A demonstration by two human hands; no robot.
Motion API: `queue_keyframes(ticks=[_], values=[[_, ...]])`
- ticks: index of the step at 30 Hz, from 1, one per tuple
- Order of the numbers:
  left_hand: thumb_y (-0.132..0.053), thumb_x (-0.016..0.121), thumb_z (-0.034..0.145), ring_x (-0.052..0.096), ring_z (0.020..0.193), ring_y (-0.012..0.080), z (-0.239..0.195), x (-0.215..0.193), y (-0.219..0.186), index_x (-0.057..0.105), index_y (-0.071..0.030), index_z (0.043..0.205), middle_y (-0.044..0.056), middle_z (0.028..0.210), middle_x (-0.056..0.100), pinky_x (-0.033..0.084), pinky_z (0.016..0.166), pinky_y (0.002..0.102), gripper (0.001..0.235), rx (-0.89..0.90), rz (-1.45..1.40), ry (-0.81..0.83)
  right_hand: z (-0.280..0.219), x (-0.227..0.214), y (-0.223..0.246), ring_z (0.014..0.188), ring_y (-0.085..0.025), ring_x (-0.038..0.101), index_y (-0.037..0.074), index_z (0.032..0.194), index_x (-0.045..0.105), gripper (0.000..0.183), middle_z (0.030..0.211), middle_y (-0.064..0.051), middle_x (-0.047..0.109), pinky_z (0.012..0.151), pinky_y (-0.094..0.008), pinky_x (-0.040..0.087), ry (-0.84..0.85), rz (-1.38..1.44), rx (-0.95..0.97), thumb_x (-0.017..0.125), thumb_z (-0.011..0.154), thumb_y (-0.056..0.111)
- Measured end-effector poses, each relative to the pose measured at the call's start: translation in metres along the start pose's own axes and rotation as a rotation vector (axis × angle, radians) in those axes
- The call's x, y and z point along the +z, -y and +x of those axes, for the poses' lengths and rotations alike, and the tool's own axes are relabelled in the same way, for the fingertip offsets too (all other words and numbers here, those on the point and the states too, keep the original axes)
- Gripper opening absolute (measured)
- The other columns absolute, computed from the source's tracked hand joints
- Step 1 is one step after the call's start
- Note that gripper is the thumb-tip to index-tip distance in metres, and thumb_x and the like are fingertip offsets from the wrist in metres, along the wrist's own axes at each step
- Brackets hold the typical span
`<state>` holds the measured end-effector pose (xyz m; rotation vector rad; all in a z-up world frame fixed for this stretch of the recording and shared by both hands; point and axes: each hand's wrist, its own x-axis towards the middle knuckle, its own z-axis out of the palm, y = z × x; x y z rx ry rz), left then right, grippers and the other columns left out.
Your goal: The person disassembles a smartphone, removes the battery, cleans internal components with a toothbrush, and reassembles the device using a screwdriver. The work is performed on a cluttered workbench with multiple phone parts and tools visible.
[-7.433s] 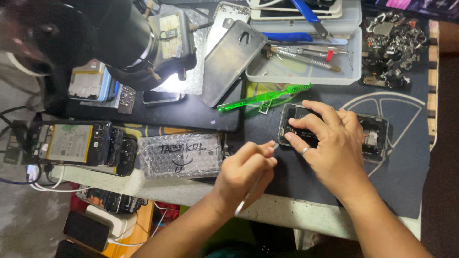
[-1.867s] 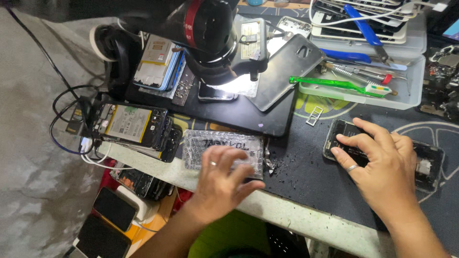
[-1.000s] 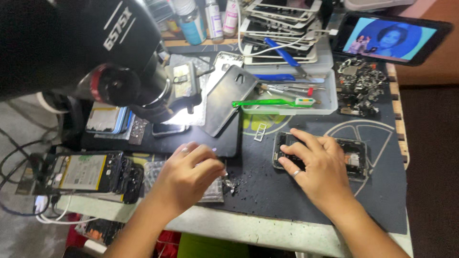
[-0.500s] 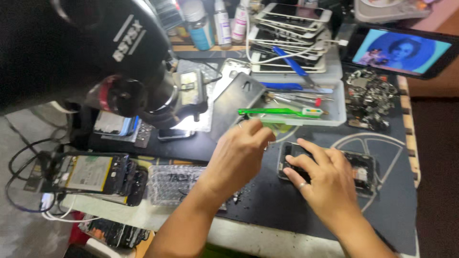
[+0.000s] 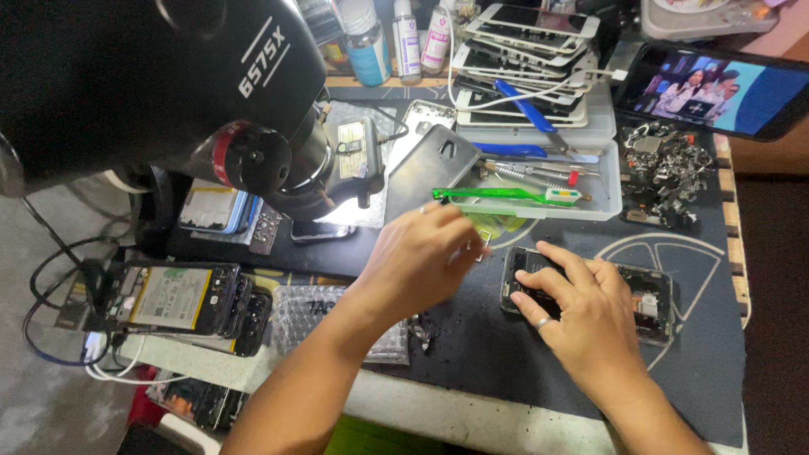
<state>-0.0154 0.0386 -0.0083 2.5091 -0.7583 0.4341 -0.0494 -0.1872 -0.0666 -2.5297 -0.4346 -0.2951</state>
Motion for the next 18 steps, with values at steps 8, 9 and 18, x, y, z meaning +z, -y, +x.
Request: queue_keyframes(ticks=[8,9,18], values=[[-0.011,0.062,0.086,0.065,0.096,0.0271,0.063,0.040,0.037,0.072,-0.013,0.089,0.004,0.089,0.069,0.045,0.080,0.041,0.010,0.116,0.442,0.097,0.003,-0.002,-0.001,0.107,-0.029,0.058,0.020,0.096,0.079,0.026,0.134,0.003,0.065,0.095,-0.046,0.044,0.014,-0.013,0.001,0.079,0.075,0.036],[-0.011,0.062,0.087,0.065,0.096,0.0266,0.067,0.044,0.038,0.072,-0.014,0.090,0.004,0.089,0.069,0.044,0.079,0.042,0.011,0.109,0.444,0.131,0.002,-0.002,-0.001,0.108,-0.028,0.058,0.020,0.095,0.079,0.026,0.134,0.003,0.065,0.096,-0.046,0.044,0.021,-0.015,0.010,0.079,0.075,0.036],[-0.013,0.065,0.081,0.064,0.095,0.0265,0.103,0.053,0.056,0.073,-0.016,0.071,0.005,0.088,0.066,0.043,0.078,0.042,0.013,0.123,0.463,0.053,0.003,-0.003,-0.002,0.105,-0.028,0.058,0.022,0.096,0.080,0.026,0.134,0.003,0.065,0.095,-0.046,0.044,0.034,0.001,0.021,0.078,0.075,0.037]])
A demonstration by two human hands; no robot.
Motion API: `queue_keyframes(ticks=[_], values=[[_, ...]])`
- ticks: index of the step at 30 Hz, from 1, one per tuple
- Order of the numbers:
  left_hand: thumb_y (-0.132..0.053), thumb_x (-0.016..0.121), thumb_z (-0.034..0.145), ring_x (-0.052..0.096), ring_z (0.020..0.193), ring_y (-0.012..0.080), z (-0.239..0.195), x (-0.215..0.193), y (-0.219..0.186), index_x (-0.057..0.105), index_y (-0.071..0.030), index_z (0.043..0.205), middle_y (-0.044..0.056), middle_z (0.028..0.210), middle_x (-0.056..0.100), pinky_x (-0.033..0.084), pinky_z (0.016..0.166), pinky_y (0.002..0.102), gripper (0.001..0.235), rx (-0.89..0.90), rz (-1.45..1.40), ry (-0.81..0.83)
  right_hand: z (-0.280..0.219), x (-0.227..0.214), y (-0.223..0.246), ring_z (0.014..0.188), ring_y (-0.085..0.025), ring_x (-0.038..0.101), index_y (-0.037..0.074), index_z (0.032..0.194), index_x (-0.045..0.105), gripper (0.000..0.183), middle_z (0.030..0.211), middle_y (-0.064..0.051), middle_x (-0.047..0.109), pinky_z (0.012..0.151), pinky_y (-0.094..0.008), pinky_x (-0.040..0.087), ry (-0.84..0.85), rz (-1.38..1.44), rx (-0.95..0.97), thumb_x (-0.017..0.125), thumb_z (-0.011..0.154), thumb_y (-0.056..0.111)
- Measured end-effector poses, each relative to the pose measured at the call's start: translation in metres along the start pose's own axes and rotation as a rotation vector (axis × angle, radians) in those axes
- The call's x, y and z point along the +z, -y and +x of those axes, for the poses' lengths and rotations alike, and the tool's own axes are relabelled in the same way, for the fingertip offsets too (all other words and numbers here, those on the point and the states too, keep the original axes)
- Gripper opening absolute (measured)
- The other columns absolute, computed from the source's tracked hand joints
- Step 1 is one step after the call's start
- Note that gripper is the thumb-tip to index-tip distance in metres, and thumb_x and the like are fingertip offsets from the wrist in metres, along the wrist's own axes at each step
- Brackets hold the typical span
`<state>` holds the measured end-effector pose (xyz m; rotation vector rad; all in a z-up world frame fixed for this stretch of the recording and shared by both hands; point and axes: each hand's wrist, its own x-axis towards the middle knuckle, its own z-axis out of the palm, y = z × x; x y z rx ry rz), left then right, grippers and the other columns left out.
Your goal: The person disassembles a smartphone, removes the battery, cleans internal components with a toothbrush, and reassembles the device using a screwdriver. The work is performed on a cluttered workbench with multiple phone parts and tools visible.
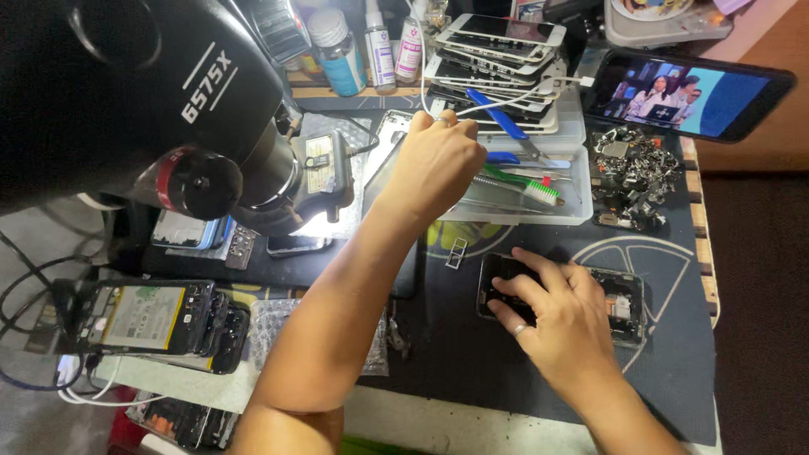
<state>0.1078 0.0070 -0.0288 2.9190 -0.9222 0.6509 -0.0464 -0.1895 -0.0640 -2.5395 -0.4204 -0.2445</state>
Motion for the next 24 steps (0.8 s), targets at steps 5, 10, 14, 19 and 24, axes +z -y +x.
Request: queue_keyframes(ticks=[5,10,14,19,24], values=[[-0.015,0.066,0.077,0.063,0.095,0.0265,-0.002,-0.001,-0.001,0.072,-0.015,0.067,0.008,0.094,0.066,0.042,0.075,0.040,0.012,0.023,0.015,-0.064,0.001,-0.001,0.000,0.104,-0.028,0.057,0.022,0.097,0.080,0.027,0.133,0.004,0.065,0.095,-0.046,0.044,0.011,0.004,0.012,0.078,0.075,0.038],[-0.010,0.065,0.080,0.064,0.093,0.0276,-0.009,-0.005,0.002,0.074,-0.016,0.073,0.003,0.087,0.069,0.042,0.074,0.043,0.013,0.017,-0.023,0.060,0.000,-0.001,0.000,0.106,-0.029,0.057,0.022,0.097,0.079,0.027,0.133,0.003,0.065,0.096,-0.045,0.043,-0.003,0.012,0.000,0.077,0.076,0.039],[-0.013,0.065,0.085,0.066,0.092,0.0266,-0.008,-0.005,0.006,0.074,-0.015,0.074,0.005,0.080,0.071,0.044,0.079,0.042,0.014,-0.037,0.033,0.203,0.000,-0.001,0.001,0.107,-0.028,0.057,0.022,0.097,0.080,0.027,0.133,0.003,0.065,0.097,-0.046,0.043,0.005,0.014,0.008,0.077,0.076,0.040],[-0.014,0.065,0.083,0.067,0.087,0.0269,-0.007,0.000,0.007,0.073,-0.014,0.073,0.005,0.081,0.072,0.045,0.076,0.043,0.012,-0.008,-0.011,0.059,0.001,-0.001,0.001,0.106,-0.028,0.057,0.022,0.097,0.080,0.028,0.133,0.003,0.065,0.097,-0.046,0.042,0.015,0.002,0.010,0.077,0.076,0.040],[-0.012,0.061,0.085,0.068,0.088,0.0269,0.001,0.018,-0.011,0.073,-0.015,0.080,0.004,0.079,0.072,0.047,0.074,0.043,0.014,0.073,-0.056,0.037,0.000,-0.002,0.002,0.104,-0.027,0.057,0.022,0.095,0.079,0.026,0.133,0.005,0.065,0.096,-0.045,0.043,0.018,0.003,0.025,0.078,0.075,0.038]])
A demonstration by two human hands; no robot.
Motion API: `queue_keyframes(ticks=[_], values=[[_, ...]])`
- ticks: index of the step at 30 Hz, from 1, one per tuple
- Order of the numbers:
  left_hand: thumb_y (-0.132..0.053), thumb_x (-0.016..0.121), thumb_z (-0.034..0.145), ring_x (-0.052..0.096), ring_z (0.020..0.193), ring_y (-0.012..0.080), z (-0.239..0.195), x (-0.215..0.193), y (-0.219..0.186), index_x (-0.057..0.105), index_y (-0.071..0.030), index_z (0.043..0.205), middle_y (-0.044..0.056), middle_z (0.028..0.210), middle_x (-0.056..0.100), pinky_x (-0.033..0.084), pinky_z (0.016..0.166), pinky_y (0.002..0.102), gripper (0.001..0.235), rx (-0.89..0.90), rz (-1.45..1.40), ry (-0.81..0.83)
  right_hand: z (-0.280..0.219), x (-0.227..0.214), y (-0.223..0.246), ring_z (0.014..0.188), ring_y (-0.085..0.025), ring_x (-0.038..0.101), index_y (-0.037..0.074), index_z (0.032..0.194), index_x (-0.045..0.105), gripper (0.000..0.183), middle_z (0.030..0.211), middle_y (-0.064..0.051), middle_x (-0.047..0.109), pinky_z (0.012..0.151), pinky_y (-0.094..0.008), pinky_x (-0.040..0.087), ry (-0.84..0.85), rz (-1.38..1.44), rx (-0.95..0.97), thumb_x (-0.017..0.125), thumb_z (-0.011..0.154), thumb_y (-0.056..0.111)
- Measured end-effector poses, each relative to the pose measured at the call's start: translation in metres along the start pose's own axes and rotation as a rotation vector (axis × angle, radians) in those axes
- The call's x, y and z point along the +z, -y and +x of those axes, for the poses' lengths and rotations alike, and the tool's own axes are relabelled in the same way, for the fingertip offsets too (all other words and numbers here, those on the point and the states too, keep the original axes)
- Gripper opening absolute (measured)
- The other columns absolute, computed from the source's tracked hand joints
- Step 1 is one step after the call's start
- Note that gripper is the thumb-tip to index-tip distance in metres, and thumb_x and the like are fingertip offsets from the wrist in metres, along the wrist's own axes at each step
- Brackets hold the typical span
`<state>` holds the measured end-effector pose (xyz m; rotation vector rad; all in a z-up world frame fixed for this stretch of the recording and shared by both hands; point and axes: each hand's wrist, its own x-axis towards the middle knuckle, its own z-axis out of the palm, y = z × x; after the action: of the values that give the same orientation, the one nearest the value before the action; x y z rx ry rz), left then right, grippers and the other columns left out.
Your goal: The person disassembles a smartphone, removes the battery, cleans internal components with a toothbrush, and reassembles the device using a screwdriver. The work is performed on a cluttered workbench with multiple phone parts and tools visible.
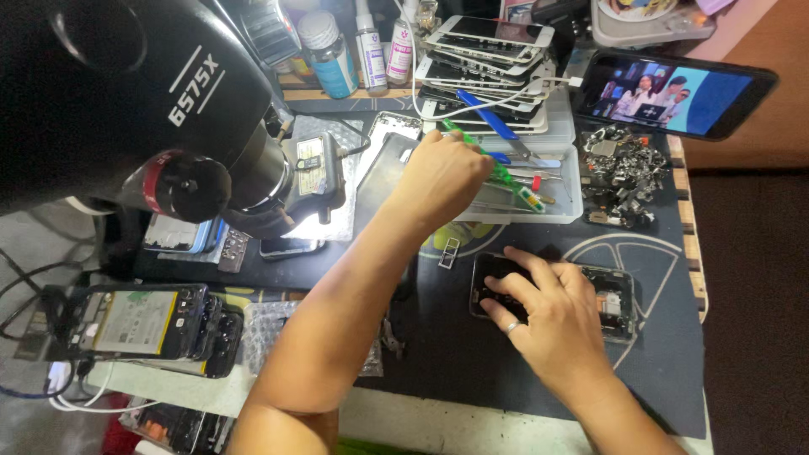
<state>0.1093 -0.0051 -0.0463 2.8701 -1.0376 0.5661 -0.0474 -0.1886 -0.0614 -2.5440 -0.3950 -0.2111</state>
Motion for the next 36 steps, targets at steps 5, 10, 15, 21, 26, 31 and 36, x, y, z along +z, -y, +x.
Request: queue_keyframes(ticks=[5,10,15,21,26,31,36], values=[[-0.016,0.059,0.087,0.069,0.087,0.0259,0.013,0.015,-0.008,0.072,-0.015,0.074,0.005,0.077,0.072,0.048,0.072,0.042,0.018,0.038,0.056,0.090,0.001,-0.001,-0.001,0.103,-0.027,0.057,0.022,0.097,0.080,0.027,0.131,0.004,0.065,0.094,-0.044,0.044,-0.034,0.015,-0.025,0.079,0.074,0.037],[-0.014,0.060,0.086,0.071,0.080,0.0266,0.021,0.011,-0.010,0.070,-0.012,0.072,0.006,0.072,0.071,0.050,0.064,0.043,0.017,0.118,0.063,0.052,0.001,0.000,-0.003,0.103,-0.028,0.057,0.022,0.097,0.080,0.027,0.132,0.003,0.065,0.093,-0.044,0.044,-0.034,0.030,-0.030,0.079,0.075,0.037],[-0.011,0.054,0.091,0.071,0.067,0.0326,0.029,-0.003,-0.007,0.067,-0.009,0.093,0.011,0.072,0.071,0.053,0.056,0.047,0.014,0.035,-0.043,0.251,0.000,-0.001,-0.004,0.105,-0.030,0.057,0.020,0.098,0.080,0.027,0.133,0.000,0.064,0.093,-0.045,0.045,-0.020,0.028,-0.036,0.079,0.076,0.035],[-0.009,0.051,0.096,0.072,0.071,0.0367,0.030,-0.021,-0.004,0.066,-0.003,0.097,0.016,0.076,0.071,0.056,0.058,0.050,0.016,0.005,-0.135,0.265,0.000,-0.004,-0.002,0.109,-0.032,0.055,0.021,0.100,0.080,0.028,0.134,0.001,0.063,0.096,-0.048,0.042,0.043,0.028,0.008,0.077,0.077,0.037],[-0.006,0.058,0.092,0.073,0.082,0.0359,0.018,-0.042,0.000,0.072,-0.007,0.092,0.016,0.086,0.072,0.058,0.068,0.047,0.014,-0.104,-0.092,0.368,0.000,-0.006,0.000,0.110,-0.030,0.056,0.020,0.101,0.079,0.028,0.136,0.000,0.062,0.101,-0.048,0.039,0.036,0.031,-0.011,0.075,0.081,0.039],[-0.010,0.064,0.102,0.069,0.082,0.0266,-0.004,-0.043,-0.007,0.068,-0.004,0.106,0.014,0.100,0.070,0.055,0.071,0.040,0.008,-0.143,-0.511,-0.069,-0.001,-0.006,0.000,0.110,-0.029,0.056,0.020,0.103,0.079,0.029,0.137,0.001,0.062,0.099,-0.047,0.040,0.060,0.028,0.003,0.075,0.081,0.039],[-0.016,0.066,0.105,0.063,0.085,0.0111,-0.016,-0.013,-0.021,0.066,-0.002,0.117,0.005,0.094,0.068,0.051,0.076,0.028,0.019,-0.540,-1.623,-0.231,-0.001,-0.006,-0.001,0.108,-0.031,0.056,0.020,0.100,0.080,0.028,0.135,0.001,0.063,0.096,-0.048,0.042,0.022,0.029,-0.028,0.076,0.079,0.038]])
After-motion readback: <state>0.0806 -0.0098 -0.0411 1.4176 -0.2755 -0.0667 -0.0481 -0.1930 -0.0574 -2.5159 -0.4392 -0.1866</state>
